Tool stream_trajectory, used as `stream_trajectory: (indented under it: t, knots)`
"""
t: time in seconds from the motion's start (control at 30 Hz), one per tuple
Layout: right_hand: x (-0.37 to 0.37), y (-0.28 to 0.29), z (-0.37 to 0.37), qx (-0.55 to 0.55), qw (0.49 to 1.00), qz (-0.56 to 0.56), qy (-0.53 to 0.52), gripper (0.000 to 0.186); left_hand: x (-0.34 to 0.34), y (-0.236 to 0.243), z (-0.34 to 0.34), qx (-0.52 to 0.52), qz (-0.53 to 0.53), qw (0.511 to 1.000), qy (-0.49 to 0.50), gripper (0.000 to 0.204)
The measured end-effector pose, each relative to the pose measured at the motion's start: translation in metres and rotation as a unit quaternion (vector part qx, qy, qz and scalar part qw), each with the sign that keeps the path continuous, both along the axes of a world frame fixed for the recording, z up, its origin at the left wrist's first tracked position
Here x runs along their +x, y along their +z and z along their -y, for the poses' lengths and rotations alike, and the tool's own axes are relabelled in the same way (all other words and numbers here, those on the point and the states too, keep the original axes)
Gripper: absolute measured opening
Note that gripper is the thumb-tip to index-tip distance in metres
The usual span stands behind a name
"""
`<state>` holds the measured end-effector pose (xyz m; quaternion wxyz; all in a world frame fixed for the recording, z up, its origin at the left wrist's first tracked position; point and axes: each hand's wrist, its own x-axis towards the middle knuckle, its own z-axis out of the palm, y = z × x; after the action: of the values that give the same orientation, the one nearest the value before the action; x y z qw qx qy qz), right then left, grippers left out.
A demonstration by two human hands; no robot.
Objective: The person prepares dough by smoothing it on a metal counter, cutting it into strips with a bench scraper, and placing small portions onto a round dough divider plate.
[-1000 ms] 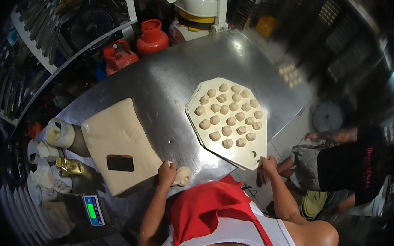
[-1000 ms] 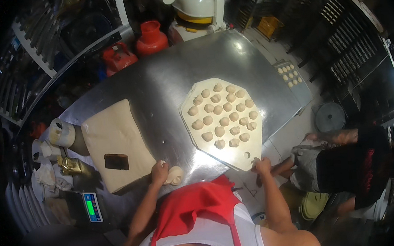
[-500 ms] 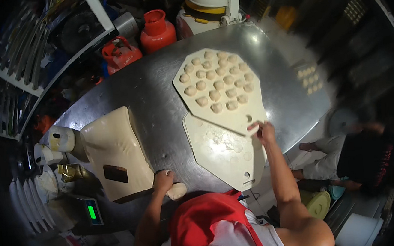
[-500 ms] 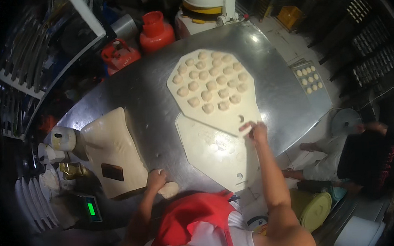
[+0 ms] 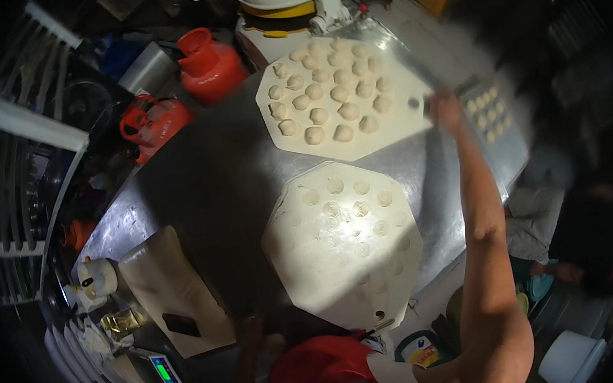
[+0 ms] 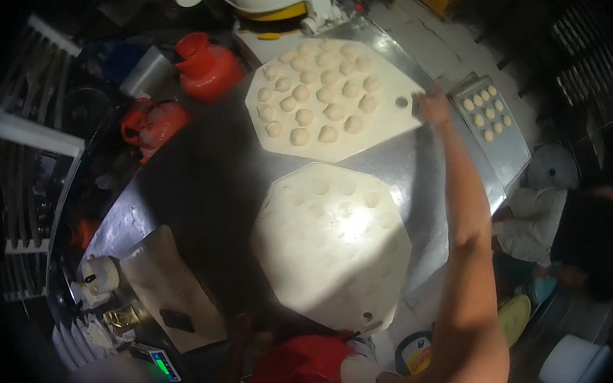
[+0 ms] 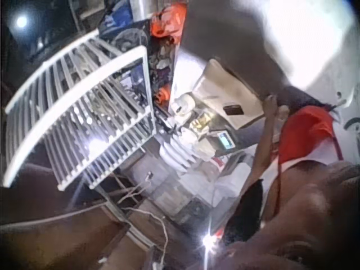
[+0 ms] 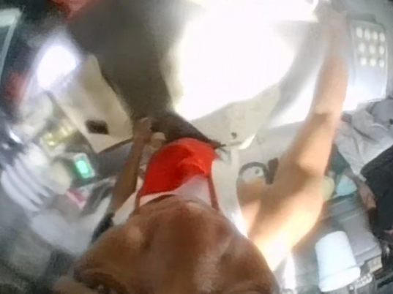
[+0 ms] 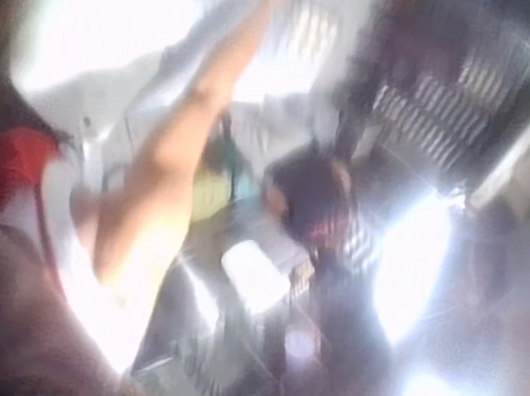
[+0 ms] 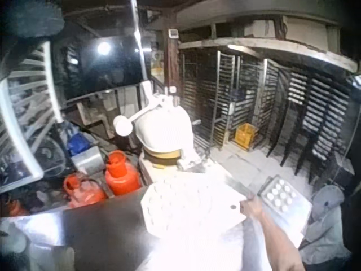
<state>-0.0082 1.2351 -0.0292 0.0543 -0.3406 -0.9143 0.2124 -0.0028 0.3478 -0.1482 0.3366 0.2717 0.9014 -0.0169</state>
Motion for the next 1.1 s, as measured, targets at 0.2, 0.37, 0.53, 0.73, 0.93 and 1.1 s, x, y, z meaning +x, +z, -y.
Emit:
stream_trajectory:
  t: [0.2, 0.37, 0.53, 0.73, 0.93, 1.1]
  knots:
    - [-0.051, 0.035, 0.102, -0.246, 0.969, -0.016, -0.019, 0.100, 0.013, 0.048, 0.010, -0.038, -0.060, 0.995, -0.075, 0.014]
    - [-0.034, -0.058, 0.126, 0.055, 0.991, 0.083, -0.090, 0.143, -0.011, 0.060, -0.018, -0.060, -0.038, 0.996, -0.056, 0.013]
    - [-0.054, -0.036, 0.072, 0.014, 0.993, 0.106, -0.056, 0.148, -0.011, 0.065, -0.036, -0.015, -0.029, 0.977, 0.210, 0.026]
    - [-0.069, -0.018, 0.083, -0.007, 0.986, 0.149, -0.072, 0.149, -0.002, 0.041, -0.001, 0.010, -0.083, 0.996, -0.008, 0.021]
    - [-0.077, -0.012, 0.097, -0.011, 0.986, 0.151, -0.073, 0.138, -0.008, 0.032, 0.014, 0.009, -0.033, 0.998, -0.056, 0.016]
    - [-0.029, -0.062, 0.122, 0.057, 0.995, 0.043, -0.069, 0.111, -0.009, 0.031, -0.002, 0.032, -0.060, 0.997, -0.042, 0.017]
